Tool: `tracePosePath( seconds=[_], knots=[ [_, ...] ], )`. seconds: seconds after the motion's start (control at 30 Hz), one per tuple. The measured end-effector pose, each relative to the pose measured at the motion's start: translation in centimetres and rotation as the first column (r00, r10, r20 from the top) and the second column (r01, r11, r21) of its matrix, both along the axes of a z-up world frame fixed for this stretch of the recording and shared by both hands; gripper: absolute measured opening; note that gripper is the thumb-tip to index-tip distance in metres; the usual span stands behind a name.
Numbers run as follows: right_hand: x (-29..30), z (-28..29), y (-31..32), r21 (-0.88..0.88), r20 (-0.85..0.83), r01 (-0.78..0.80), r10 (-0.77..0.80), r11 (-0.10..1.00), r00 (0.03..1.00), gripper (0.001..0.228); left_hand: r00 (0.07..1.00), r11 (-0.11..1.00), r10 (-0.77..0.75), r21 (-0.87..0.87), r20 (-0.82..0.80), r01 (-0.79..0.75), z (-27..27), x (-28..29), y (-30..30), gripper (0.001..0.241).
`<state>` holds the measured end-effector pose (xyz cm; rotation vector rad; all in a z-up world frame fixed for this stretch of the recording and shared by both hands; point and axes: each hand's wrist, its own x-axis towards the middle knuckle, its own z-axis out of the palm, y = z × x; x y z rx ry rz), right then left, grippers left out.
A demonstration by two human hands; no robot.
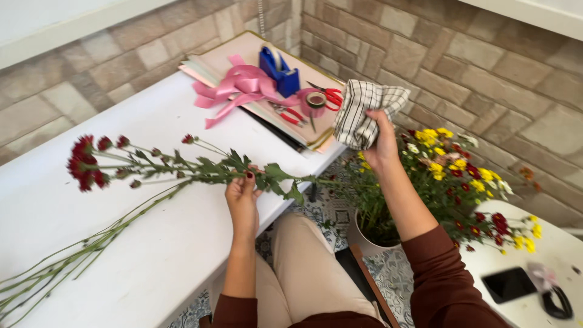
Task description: The person selects stems from a container, wipes the stems with a cloth, and lays them out on a table to organize them into a bundle.
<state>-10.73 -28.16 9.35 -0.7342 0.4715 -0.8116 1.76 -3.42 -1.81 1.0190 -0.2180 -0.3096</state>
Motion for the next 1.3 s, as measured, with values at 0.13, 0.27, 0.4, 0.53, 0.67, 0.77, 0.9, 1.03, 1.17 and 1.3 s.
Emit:
tracePosePath(
  seconds=[0.13,0.27,0.4,0.53,0.67,0.77,0.9,1.03,1.17,1.3],
  knots=[
    [-6.7,-2.8,-0.1,-0.364,-0.18,0.336,-0.419,0.869,0.89,0.038,0.996,0.997,-0.058,-0.043,0.062,0.061,5.0,-1.2,-2.8,0.018],
    [-8.7,0.3,2.9,-0.88,-0.346,-0.082,-0.512,0.468,0.786,0.067,0.98,0.986,-0.132,-0.085,0.151,0.146,7.0,-1.8,-6.2,0.018],
    [-8.8,-4.4,1.5,-0.935,-0.327,-0.355,-0.454,0.026,0.829,0.044,0.965,0.947,-0.228,-0.201,0.129,0.251,6.3,-2.8,-10.1,0.015],
    [-9.5,-3.9,3.0,-0.903,-0.403,-0.427,-0.416,0.037,0.815,0.047,0.96,0.944,-0.252,-0.19,0.118,0.271,6.3,-4.2,-11.4,0.013],
    [-8.8,-7.5,0.7,-0.945,-0.291,-0.324,-0.589,0.053,0.754,0.03,0.946,0.933,-0.31,-0.162,0.097,0.322,6.7,-5.0,-11.5,0.014],
    [-8.7,-7.6,0.6,-0.945,-0.263,-0.325,-0.66,0.03,0.704,0.035,0.939,0.934,-0.323,-0.121,0.116,0.336,6.4,-4.9,-11.7,0.015],
    [-9.2,-7.6,1.3,-0.863,-0.464,-0.22,-0.544,0.454,0.699,0.032,0.953,0.954,-0.288,-0.052,0.093,0.294,7.6,-5.0,-11.3,0.014],
    [-11.3,-2.3,0.3,-0.602,-0.494,0.168,-0.53,0.781,0.69,0.045,0.967,0.969,-0.24,-0.037,0.08,0.244,7.7,-3.7,-10.5,0.013],
    [-13.2,-0.8,0.0,-0.847,-0.313,0.121,-0.67,0.517,0.674,0.038,0.969,0.968,-0.239,-0.061,0.061,0.242,6.5,-2.5,-10.6,0.013],
    [-11.0,-6.2,0.5,-0.813,-0.536,-0.306,-0.431,0.496,0.726,0.035,0.958,0.941,-0.286,-0.188,0.013,0.283,5.2,-2.1,-11.3,0.014]
  ],
)
